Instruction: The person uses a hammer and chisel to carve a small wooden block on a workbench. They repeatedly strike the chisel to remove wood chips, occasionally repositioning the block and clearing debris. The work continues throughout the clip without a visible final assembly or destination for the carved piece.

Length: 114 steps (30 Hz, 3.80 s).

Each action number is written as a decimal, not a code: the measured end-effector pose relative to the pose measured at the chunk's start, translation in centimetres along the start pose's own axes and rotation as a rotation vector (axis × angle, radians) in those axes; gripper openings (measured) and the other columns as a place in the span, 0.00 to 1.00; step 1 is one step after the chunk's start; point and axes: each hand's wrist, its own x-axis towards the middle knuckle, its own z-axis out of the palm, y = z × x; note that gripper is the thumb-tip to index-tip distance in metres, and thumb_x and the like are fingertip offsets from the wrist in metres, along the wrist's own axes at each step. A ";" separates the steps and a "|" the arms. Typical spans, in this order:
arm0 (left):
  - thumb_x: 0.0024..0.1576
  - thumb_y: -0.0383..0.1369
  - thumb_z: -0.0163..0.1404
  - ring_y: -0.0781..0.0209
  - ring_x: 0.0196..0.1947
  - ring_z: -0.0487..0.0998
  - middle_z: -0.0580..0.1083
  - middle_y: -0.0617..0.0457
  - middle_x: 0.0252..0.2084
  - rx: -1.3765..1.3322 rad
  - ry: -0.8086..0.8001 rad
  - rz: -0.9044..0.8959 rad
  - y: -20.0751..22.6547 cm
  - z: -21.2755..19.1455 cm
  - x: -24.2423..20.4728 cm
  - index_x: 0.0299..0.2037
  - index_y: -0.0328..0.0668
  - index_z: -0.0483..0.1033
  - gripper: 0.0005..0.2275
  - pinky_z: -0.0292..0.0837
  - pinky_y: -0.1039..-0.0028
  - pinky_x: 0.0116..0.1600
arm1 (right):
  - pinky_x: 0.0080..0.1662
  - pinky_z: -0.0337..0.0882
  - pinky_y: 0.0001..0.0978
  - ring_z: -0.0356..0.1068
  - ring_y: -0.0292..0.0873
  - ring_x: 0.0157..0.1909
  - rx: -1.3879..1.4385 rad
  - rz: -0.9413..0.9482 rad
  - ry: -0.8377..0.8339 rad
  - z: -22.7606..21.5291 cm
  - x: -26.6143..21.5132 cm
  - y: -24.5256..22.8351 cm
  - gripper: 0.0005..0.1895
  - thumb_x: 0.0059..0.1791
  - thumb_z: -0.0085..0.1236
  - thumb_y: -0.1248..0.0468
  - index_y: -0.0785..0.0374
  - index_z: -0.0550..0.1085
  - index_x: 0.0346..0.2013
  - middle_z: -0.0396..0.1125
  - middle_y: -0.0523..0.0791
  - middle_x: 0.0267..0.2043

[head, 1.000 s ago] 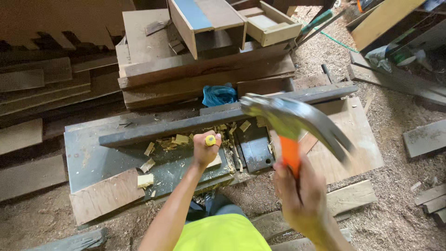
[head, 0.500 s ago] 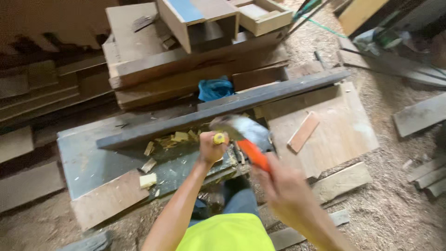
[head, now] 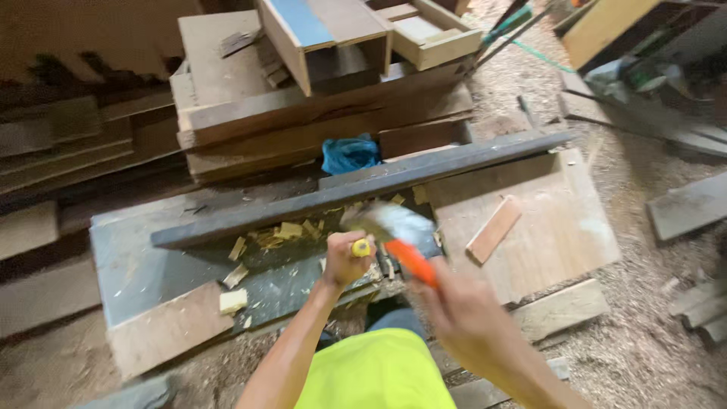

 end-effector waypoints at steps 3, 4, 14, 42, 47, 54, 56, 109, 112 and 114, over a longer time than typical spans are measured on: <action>0.58 0.25 0.54 0.62 0.15 0.61 0.58 0.50 0.17 -0.027 0.056 -0.180 0.3 -0.3 -0.3 0.20 0.38 0.62 0.16 0.58 0.71 0.23 | 0.21 0.64 0.40 0.65 0.47 0.16 0.064 0.019 0.149 -1.3 -0.8 -0.7 0.09 0.52 0.50 0.60 0.64 0.70 0.40 0.64 0.49 0.18; 0.59 0.25 0.53 0.63 0.15 0.60 0.58 0.51 0.17 -0.035 0.073 -0.169 0.5 -0.7 0.0 0.20 0.38 0.63 0.16 0.58 0.72 0.23 | 0.20 0.62 0.41 0.62 0.47 0.13 0.069 0.056 0.193 -1.5 -0.9 -0.7 0.10 0.51 0.51 0.60 0.64 0.71 0.42 0.63 0.49 0.15; 0.56 0.26 0.52 0.66 0.17 0.69 0.69 0.54 0.19 -0.076 0.060 -0.015 0.7 -0.6 1.0 0.24 0.38 0.72 0.08 0.64 0.75 0.23 | 0.31 0.64 0.52 0.69 0.62 0.28 -0.096 0.112 -0.231 1.2 2.3 3.1 0.10 0.54 0.52 0.58 0.62 0.67 0.40 0.71 0.57 0.27; 0.55 0.25 0.53 0.67 0.14 0.68 0.68 0.55 0.16 -0.025 0.059 -0.072 -1.6 0.2 0.6 0.21 0.42 0.70 0.10 0.61 0.75 0.20 | 0.25 0.63 0.53 0.67 0.57 0.20 -0.143 0.071 -0.201 2.6 3.1 4.6 0.13 0.51 0.54 0.57 0.59 0.71 0.47 0.67 0.52 0.18; 0.50 0.27 0.54 0.61 0.17 0.67 0.64 0.51 0.18 0.040 0.055 -0.009 -1.1 -0.3 0.4 0.23 0.41 0.70 0.06 0.63 0.72 0.24 | 0.22 0.62 0.53 0.66 0.56 0.16 -0.130 -0.032 -0.247 3.2 3.5 6.1 0.13 0.52 0.55 0.57 0.64 0.68 0.41 0.65 0.51 0.14; 0.57 0.25 0.54 0.64 0.14 0.65 0.63 0.53 0.16 -0.038 0.114 -0.196 0.1 -1.5 0.6 0.20 0.38 0.67 0.13 0.60 0.73 0.22 | 0.19 0.62 0.39 0.63 0.45 0.16 0.142 -0.099 0.064 -0.3 1.6 6.5 0.11 0.53 0.52 0.62 0.65 0.70 0.46 0.65 0.47 0.21; 0.57 0.25 0.54 0.65 0.13 0.66 0.64 0.54 0.14 -0.075 0.110 -0.206 0.3 -1.3 1.0 0.19 0.39 0.67 0.14 0.58 0.73 0.19 | 0.19 0.62 0.39 0.62 0.47 0.16 0.215 -0.071 0.060 0.2 1.2 7.2 0.10 0.54 0.50 0.63 0.64 0.71 0.47 0.64 0.48 0.21; 0.55 0.23 0.56 0.67 0.15 0.64 0.62 0.55 0.16 -0.063 0.162 -0.186 0.8 -1.7 0.8 0.18 0.39 0.65 0.15 0.58 0.74 0.22 | 0.25 0.64 0.47 0.65 0.47 0.20 -0.092 -0.068 -0.376 2.0 3.5 5.2 0.11 0.52 0.56 0.56 0.61 0.72 0.38 0.66 0.49 0.17; 0.52 0.23 0.55 0.65 0.16 0.66 0.65 0.53 0.17 -0.100 0.159 -0.134 0.8 -1.7 1.0 0.21 0.37 0.67 0.10 0.61 0.73 0.23 | 0.25 0.66 0.43 0.68 0.43 0.18 -0.054 0.243 -0.425 0.6 3.2 5.9 0.15 0.49 0.55 0.55 0.56 0.76 0.48 0.68 0.48 0.17; 0.52 0.23 0.55 0.63 0.16 0.66 0.65 0.52 0.17 -0.085 0.161 -0.143 0.9 -1.7 0.9 0.21 0.37 0.66 0.10 0.61 0.72 0.23 | 0.22 0.68 0.40 0.69 0.40 0.18 0.068 0.238 -0.309 -0.2 2.5 7.1 0.17 0.49 0.53 0.55 0.61 0.76 0.48 0.69 0.45 0.20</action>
